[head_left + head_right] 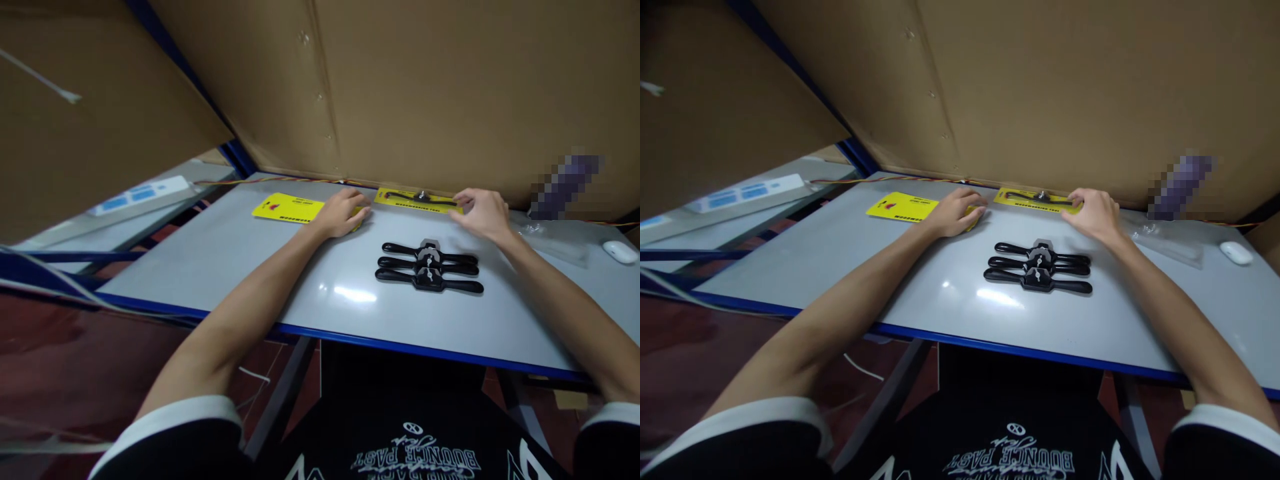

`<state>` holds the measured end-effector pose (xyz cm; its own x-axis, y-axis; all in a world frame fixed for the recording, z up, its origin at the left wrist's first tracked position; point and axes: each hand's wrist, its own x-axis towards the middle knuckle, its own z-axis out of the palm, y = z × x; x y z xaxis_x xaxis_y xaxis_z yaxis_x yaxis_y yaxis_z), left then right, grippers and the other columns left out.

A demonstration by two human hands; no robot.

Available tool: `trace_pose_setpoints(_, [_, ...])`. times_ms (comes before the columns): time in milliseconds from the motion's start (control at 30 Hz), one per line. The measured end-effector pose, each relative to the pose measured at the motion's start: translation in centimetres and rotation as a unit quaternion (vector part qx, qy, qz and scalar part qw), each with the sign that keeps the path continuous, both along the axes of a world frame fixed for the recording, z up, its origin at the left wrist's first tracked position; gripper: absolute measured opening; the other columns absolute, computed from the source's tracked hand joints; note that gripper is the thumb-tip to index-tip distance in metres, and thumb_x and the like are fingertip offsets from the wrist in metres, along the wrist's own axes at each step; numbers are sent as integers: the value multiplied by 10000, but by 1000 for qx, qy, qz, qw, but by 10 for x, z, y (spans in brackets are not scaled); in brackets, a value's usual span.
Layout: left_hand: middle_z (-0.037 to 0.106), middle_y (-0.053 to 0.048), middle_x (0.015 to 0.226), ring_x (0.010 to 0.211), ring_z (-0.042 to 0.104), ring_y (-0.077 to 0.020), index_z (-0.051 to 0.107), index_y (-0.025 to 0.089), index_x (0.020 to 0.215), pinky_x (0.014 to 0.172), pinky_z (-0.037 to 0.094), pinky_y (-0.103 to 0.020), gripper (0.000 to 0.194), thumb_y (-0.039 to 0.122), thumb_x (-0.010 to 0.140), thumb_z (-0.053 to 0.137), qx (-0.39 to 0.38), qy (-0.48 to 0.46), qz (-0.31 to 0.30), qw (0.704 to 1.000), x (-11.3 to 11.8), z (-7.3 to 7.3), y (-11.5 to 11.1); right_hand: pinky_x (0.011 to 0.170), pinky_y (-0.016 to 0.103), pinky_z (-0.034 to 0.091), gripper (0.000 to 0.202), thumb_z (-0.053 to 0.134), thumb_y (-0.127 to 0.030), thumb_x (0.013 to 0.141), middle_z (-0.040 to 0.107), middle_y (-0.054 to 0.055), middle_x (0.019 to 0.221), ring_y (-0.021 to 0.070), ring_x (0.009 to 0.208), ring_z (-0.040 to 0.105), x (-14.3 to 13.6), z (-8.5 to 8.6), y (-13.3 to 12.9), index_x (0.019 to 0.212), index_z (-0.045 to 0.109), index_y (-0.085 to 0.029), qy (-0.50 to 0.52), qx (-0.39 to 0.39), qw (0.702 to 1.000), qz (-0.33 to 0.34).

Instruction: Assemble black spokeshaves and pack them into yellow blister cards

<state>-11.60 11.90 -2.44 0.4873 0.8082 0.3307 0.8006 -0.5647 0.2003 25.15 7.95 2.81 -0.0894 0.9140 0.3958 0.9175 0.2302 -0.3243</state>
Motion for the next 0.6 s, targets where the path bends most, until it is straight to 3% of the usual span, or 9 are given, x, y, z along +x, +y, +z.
trace_pose_setpoints(100, [666, -201, 1320, 1244, 604, -352, 715, 100, 1303, 1132, 472, -491, 648, 534, 1022, 324, 5, 7, 2, 1000, 0, 0, -1, 986, 544, 577, 389, 627, -437, 921, 819, 99, 1185, 364, 1127, 748, -21, -1, 26, 1205, 798, -232, 4, -18, 999, 26])
trace_pose_setpoints(200, [675, -199, 1301, 1235, 609, -353, 720, 102, 1296, 1114, 477, -490, 633, 524, 1023, 336, 4, 7, 4, 1000, 1, 2, -4, 1127, 547, 512, 537, 641, -363, 932, 700, 162, 1458, 375, 1332, 651, -38, -11, 54, 1435, 679, -176, -53, -69, 987, 138])
trace_pose_setpoints(267, [688, -192, 1270, 1211, 622, -347, 726, 108, 1273, 1088, 481, -471, 606, 513, 1026, 349, 5, -12, 7, 1000, 1, 4, -7, 1183, 516, 472, 624, 662, -362, 945, 629, 187, 1546, 359, 1394, 607, -46, -20, 72, 1524, 589, -141, -73, -108, 977, 166])
trace_pose_setpoints(367, [708, -158, 1155, 1083, 646, -304, 743, 138, 1148, 995, 495, -420, 511, 466, 1032, 368, 24, -63, 32, 997, 3, 8, -10, 1192, 516, 460, 577, 658, -362, 974, 649, 183, 1515, 346, 1379, 616, -49, -32, 91, 1507, 600, -150, -70, -124, 978, 154])
trace_pose_setpoints(433, [693, -128, 1001, 957, 631, -272, 731, 162, 942, 931, 484, -399, 439, 434, 1027, 397, 50, -95, 63, 992, 3, 11, -12, 1165, 527, 481, 515, 685, -343, 958, 697, 173, 1438, 346, 1324, 648, -48, -37, 96, 1442, 657, -169, -53, -105, 981, 152])
trace_pose_setpoints(533, [579, -63, 720, 777, 562, -218, 595, 190, 659, 877, 450, -374, 432, 397, 1012, 455, 67, -141, 114, 981, 6, 17, -13, 1094, 545, 529, 444, 753, -347, 902, 760, 160, 1292, 353, 1194, 700, -40, -39, 90, 1315, 737, -187, -21, -78, 983, 168])
trace_pose_setpoints(600, [488, -23, 600, 680, 513, -187, 560, 192, 616, 822, 437, -348, 445, 379, 1009, 469, 51, -188, 142, 971, 10, 22, -16, 1048, 559, 552, 413, 771, -372, 884, 784, 144, 1221, 351, 1108, 723, -33, -36, 79, 1258, 764, -196, 6, -64, 981, 183])
